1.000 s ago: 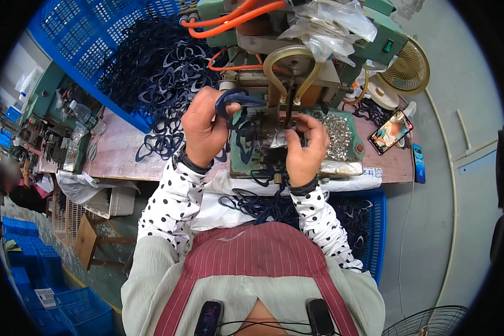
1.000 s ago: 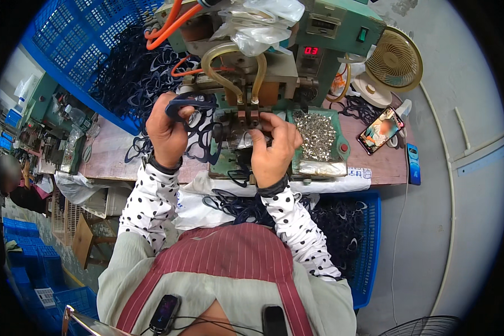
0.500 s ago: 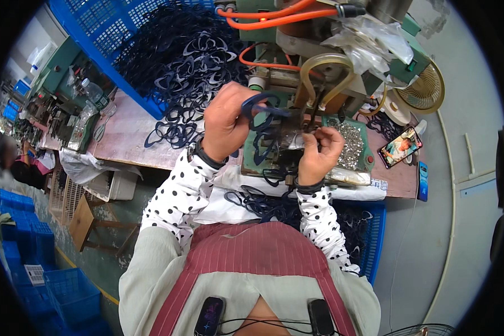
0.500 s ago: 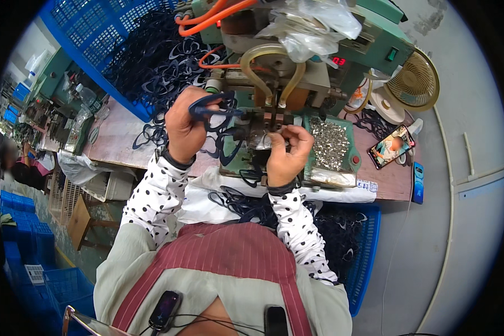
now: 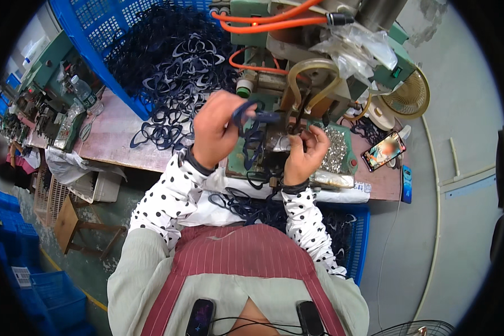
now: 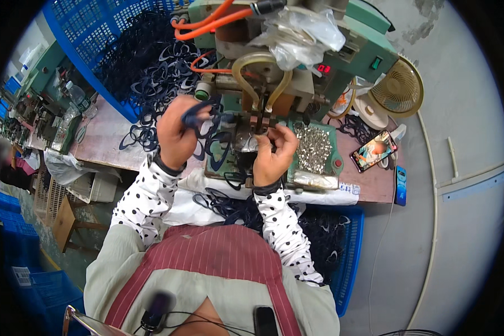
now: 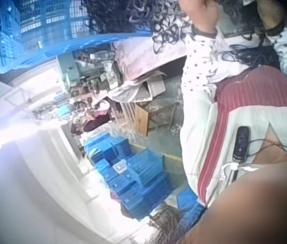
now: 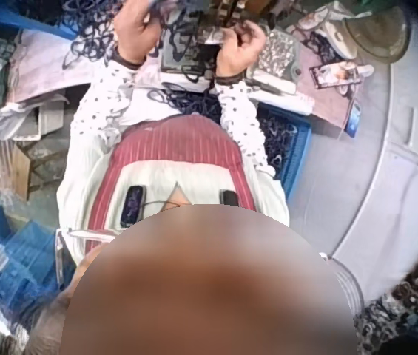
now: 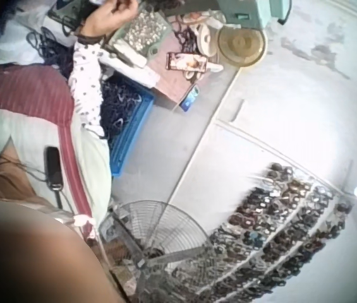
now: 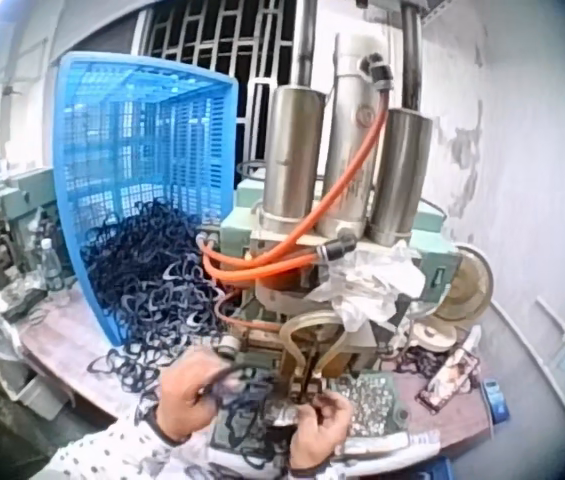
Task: The person repeatedly picks up dark blue shoe parts from a blue basket and places them into a press machine. They then add small metal components from a tray onto the parts before pressing them together. The finished items are placed on the table.
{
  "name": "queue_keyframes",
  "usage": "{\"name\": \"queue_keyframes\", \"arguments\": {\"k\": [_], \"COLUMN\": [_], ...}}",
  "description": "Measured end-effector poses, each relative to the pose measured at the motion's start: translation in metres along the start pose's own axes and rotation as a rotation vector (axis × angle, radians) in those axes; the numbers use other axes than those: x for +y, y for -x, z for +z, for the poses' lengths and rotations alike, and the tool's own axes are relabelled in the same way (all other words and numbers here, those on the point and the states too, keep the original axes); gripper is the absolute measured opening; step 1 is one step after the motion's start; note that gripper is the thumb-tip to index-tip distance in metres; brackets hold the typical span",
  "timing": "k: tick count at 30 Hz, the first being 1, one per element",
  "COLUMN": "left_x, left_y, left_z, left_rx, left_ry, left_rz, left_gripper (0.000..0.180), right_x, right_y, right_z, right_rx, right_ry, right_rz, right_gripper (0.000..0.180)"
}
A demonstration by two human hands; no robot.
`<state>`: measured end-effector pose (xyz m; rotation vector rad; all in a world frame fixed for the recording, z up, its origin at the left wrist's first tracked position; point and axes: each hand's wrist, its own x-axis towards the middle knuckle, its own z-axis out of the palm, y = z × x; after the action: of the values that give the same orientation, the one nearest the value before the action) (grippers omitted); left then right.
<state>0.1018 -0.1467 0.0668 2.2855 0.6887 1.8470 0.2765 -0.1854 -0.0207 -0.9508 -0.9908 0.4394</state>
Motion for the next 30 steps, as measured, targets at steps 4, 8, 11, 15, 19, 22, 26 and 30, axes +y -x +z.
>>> {"name": "queue_keyframes", "arguments": {"k": [4,8,11,15,19,22,26,30], "left_x": [0.024,0.041,0.036,0.034,0.03,0.028,0.023,0.023], "left_y": [0.035,0.05,0.06,0.059,0.062,0.063,0.066,0.072], "left_z": [-0.016,-0.011,0.002,0.02,0.038,0.05,0.058,0.059], "left_rx": [-0.089,-0.243,-0.356,-0.376,-0.399,-0.44,-0.402,-0.404], "left_ry": [-0.06,0.04,0.137,0.226,0.287,0.3,0.329,0.266], "left_rz": [0.279,0.412,0.363,0.35,0.357,0.345,0.283,0.299], "left_gripper": [0.031,0.027,0.028,0.026,0.024,0.029,0.036,0.036], "right_x": [-0.018,-0.01,-0.019,-0.025,-0.02,-0.011,-0.019,0.016], "right_y": [-0.026,-0.064,-0.08,-0.096,-0.093,-0.095,-0.098,-0.085], "right_z": [-0.026,-0.056,-0.056,-0.045,-0.034,-0.046,-0.082,-0.131], "right_rx": [-0.185,-0.409,-0.604,-0.812,-0.87,-0.518,-0.183,-0.036], "right_ry": [0.487,0.662,0.766,0.822,0.935,0.789,0.322,0.99], "right_rz": [-0.276,-0.356,-0.369,-0.328,-0.278,-0.439,0.026,-0.189], "right_gripper": [0.027,0.02,0.022,0.027,0.021,0.013,0.009,0.012]}}
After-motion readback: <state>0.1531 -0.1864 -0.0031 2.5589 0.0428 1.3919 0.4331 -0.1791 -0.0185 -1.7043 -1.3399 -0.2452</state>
